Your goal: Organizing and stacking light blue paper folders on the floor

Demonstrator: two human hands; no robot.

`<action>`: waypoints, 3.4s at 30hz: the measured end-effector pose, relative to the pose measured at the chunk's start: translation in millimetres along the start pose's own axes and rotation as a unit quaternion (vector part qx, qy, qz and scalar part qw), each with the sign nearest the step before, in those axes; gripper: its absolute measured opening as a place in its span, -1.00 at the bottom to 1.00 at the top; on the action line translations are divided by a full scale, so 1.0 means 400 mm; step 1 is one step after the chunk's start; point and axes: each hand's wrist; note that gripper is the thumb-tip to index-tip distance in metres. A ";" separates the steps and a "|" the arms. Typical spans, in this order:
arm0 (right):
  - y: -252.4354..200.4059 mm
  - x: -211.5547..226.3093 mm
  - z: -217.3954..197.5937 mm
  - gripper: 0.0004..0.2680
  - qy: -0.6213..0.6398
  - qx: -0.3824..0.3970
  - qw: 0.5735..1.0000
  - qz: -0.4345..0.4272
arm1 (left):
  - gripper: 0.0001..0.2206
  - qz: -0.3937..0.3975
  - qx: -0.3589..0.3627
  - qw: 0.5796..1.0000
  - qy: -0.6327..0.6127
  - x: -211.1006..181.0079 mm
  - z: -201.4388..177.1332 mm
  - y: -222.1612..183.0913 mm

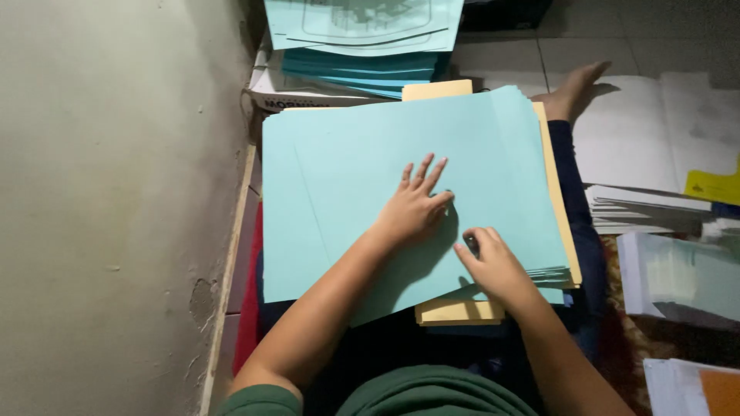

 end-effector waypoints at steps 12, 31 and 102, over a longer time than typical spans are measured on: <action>-0.039 0.169 -0.058 -0.82 0.432 -0.016 0.901 0.027 | -0.75 -0.140 -0.153 0.962 -0.175 -0.052 -0.139 0.024; -0.116 0.256 -0.128 -0.60 -0.279 -0.317 0.836 -0.350 | -0.45 -0.490 -0.136 0.359 -0.783 -0.155 -0.495 -0.120; -0.037 -0.219 -0.064 -0.64 -0.145 -0.363 0.918 -0.070 | -0.30 -0.588 0.035 0.807 0.042 0.160 -0.413 -0.426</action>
Point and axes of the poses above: each hand's wrist, its own y-axis towards the middle knuckle, its own z-axis out of the palm, x = y × z, and after that the axes turned 9 degrees about -z, right-handed
